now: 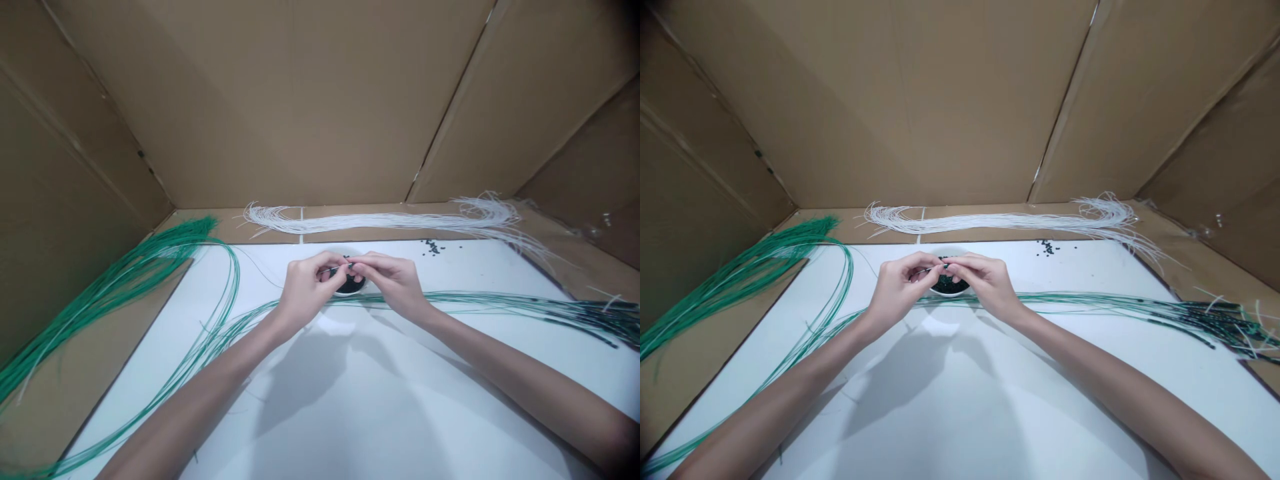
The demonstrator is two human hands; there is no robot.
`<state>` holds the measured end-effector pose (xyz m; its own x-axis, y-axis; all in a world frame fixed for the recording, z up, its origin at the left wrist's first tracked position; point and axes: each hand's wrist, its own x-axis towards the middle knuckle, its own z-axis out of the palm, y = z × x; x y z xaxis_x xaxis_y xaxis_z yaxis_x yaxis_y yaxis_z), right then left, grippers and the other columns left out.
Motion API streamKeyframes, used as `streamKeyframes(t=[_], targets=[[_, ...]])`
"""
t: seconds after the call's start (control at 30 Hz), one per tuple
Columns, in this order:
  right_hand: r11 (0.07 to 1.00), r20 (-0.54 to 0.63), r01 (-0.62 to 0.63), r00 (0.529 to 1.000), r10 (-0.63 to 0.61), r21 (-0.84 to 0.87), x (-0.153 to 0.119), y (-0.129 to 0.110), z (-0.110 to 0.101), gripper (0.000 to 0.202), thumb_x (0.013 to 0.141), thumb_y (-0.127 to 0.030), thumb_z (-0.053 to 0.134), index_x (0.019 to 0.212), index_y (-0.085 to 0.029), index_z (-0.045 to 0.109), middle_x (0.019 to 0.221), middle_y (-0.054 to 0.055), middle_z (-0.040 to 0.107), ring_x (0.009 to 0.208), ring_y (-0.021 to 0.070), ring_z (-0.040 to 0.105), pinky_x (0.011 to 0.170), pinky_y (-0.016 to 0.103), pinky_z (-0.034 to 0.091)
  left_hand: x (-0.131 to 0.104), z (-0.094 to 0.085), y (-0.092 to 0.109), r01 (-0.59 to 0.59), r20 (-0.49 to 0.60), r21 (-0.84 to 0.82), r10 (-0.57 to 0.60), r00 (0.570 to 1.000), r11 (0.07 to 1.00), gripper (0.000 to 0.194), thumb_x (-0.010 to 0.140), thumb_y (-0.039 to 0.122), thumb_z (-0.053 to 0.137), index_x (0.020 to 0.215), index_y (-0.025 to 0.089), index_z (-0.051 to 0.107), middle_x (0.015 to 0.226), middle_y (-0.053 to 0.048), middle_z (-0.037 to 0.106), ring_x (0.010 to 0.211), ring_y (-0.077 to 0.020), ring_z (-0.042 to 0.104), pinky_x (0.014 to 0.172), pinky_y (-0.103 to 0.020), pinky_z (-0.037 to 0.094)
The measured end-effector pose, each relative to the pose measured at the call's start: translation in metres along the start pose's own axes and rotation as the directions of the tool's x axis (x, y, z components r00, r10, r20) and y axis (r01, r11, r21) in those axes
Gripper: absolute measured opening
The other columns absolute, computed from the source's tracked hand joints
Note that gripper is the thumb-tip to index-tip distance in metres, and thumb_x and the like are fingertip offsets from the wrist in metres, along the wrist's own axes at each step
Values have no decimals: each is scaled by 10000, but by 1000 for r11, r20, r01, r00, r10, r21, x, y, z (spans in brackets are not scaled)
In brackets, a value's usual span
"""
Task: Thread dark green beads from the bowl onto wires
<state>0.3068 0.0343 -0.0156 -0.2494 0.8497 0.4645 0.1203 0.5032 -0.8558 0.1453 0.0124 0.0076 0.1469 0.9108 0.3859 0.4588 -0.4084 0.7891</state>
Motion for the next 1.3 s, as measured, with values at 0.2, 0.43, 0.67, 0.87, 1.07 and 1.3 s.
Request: streamKeyframes(t=[0.2,0.43,0.67,0.87,1.07,1.3], targets=[[1000,-1,-8,1000,8,19,0,0,0,152,761,-242,565,849,-202,683,707,17,641,590,104,559,585,251,500,0,-1,-1,-30,3,30,30,1000,999,150,756,258,508,777,171,627,668,27,617,499,-57,387,504,-163,347],[999,-48,-35,998,34,-20,3,0,-1,126,722,-246,606,802,-191,686,688,12,645,551,96,554,553,234,485,1,-1,-3,-118,44,96,115,992,988,158,795,247,484,800,184,629,731,16,656,570,-71,516,557,-169,386],[986,-25,38,999,-43,-160,7,-1,-8,95,713,-254,613,715,-174,665,687,25,643,589,116,561,554,243,455,2,-1,-8,-108,83,75,102,991,991,131,797,254,504,890,209,585,792,24,684,667,-92,615,650,-170,449],[953,228,155,969,-96,-260,12,-5,-18,157,780,-253,532,807,-179,667,771,41,661,645,124,574,593,243,451,4,-4,-8,-60,132,30,56,990,998,174,798,281,504,958,222,541,814,33,688,715,-103,628,698,-187,453],[917,171,150,981,-92,-368,13,-6,-17,154,776,-244,531,760,-159,658,721,40,654,591,109,550,565,223,427,7,-7,-4,-9,221,26,4,975,1000,284,737,278,546,1014,214,527,902,4,666,608,-81,542,625,-197,430],[884,109,140,989,-102,-447,16,-6,-22,168,780,-266,523,736,-168,652,703,28,648,592,107,548,589,227,419,20,-18,-14,389,387,-432,-222,895,814,397,689,151,399,1078,172,475,1125,-87,553,690,-91,574,692,-244,446]])
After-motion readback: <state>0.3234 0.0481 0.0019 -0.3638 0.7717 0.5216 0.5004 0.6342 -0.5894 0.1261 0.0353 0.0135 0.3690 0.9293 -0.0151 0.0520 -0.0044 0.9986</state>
